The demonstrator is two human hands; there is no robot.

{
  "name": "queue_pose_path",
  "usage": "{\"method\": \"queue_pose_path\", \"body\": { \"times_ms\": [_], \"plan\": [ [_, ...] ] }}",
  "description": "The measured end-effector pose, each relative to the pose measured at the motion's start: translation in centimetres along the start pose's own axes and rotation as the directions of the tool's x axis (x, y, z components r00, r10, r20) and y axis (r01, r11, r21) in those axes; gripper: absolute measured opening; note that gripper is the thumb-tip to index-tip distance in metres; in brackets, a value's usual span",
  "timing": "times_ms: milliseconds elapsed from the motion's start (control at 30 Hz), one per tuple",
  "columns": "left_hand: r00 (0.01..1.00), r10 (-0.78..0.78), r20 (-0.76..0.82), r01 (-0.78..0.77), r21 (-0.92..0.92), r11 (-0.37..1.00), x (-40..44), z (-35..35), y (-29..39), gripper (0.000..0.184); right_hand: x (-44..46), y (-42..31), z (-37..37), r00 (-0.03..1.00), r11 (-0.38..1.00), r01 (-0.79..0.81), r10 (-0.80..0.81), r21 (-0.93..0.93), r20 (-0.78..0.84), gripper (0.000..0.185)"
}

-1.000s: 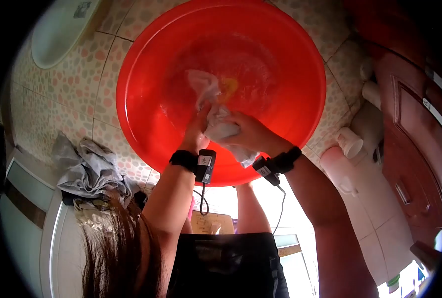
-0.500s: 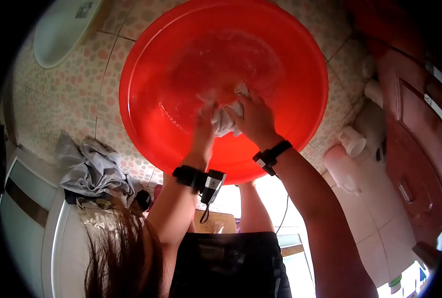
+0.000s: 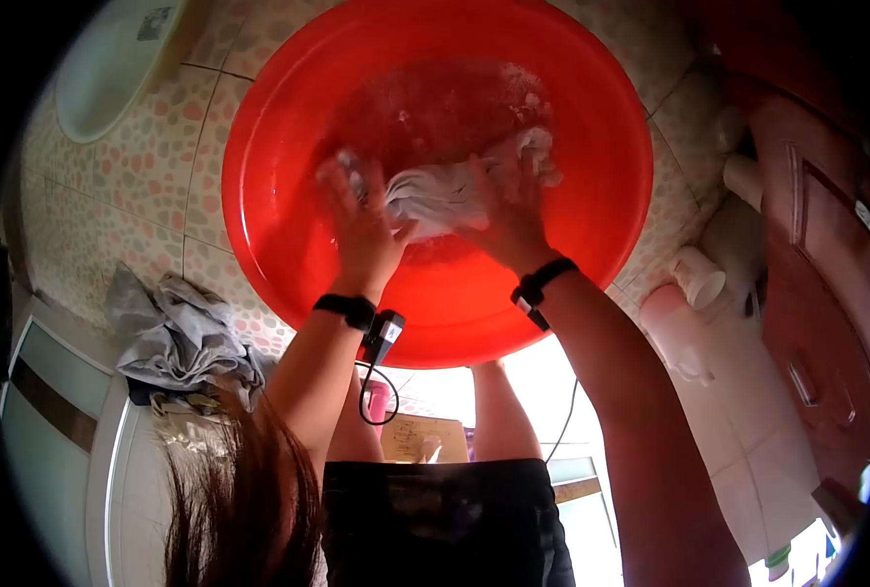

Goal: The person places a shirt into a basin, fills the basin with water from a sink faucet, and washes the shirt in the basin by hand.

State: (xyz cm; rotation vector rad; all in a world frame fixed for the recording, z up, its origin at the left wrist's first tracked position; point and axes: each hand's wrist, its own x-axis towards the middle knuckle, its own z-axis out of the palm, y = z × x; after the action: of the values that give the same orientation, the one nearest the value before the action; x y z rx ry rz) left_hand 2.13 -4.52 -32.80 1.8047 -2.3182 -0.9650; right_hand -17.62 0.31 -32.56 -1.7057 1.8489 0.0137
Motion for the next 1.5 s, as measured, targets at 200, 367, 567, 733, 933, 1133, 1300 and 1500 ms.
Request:
{"method": "queue_pose_path", "body": {
  "times_ms": [200, 367, 567, 733, 933, 1133, 1300, 1500],
  "plan": [
    [0.979, 0.134, 0.157, -0.162, 0.187, 0.969, 2.9, 1.9, -0.8, 0.088, 2.9, -0.2, 2.3, 0.956, 0.961, -0.101, 0.166, -0.258, 0.241, 0.087],
    [0.961, 0.053, 0.272, -0.137, 0.300, 0.944, 4.0, 3.3, -1.0, 0.076, 3.1, 0.8, 4.1, 0.955, 0.974, -0.149, 0.187, -0.173, 0.231, 0.085],
    [0.968, 0.249, -0.024, -0.241, 0.175, 0.954, 4.1, 2.9, -2.5, 0.065, 3.2, 2.2, 2.5, 0.956, 0.934, -0.062, 0.158, -0.352, 0.249, 0.088],
    [0.998, -0.001, 0.060, -0.001, 0.036, 0.999, 3.7, 0.1, -2.4, 0.062, 2.2, 1.9, 3.6, 0.966, 0.965, -0.218, 0.192, -0.145, -0.173, 0.088],
    [0.717, -0.338, 0.610, 0.692, -0.684, 0.231, 2.0, 2.1, -0.2, 0.061, 1.9, -0.5, 7.4, 0.993, 0.945, 0.004, -0.041, -0.326, -0.107, 0.064],
    [0.689, 0.188, 0.700, 0.634, -0.458, -0.623, 0.9, 0.6, 0.1, 0.070, -0.5, -4.1, -1.0, 0.972, 0.518, -0.191, -0.022, 0.834, 0.236, 0.040],
    [0.651, 0.177, 0.738, 0.660, -0.434, -0.613, 1.2, 1.2, 2.3, 0.053, -1.2, -6.9, -4.3, 0.956, 0.581, -0.281, 0.102, 0.764, 0.274, 0.032],
    [0.778, 0.033, 0.627, 0.567, -0.680, -0.465, 0.6, 1.7, 3.9, 0.038, 0.1, -8.3, -2.9, 0.930, 0.720, -0.277, 0.368, 0.636, -0.012, 0.035]
  ]
}}
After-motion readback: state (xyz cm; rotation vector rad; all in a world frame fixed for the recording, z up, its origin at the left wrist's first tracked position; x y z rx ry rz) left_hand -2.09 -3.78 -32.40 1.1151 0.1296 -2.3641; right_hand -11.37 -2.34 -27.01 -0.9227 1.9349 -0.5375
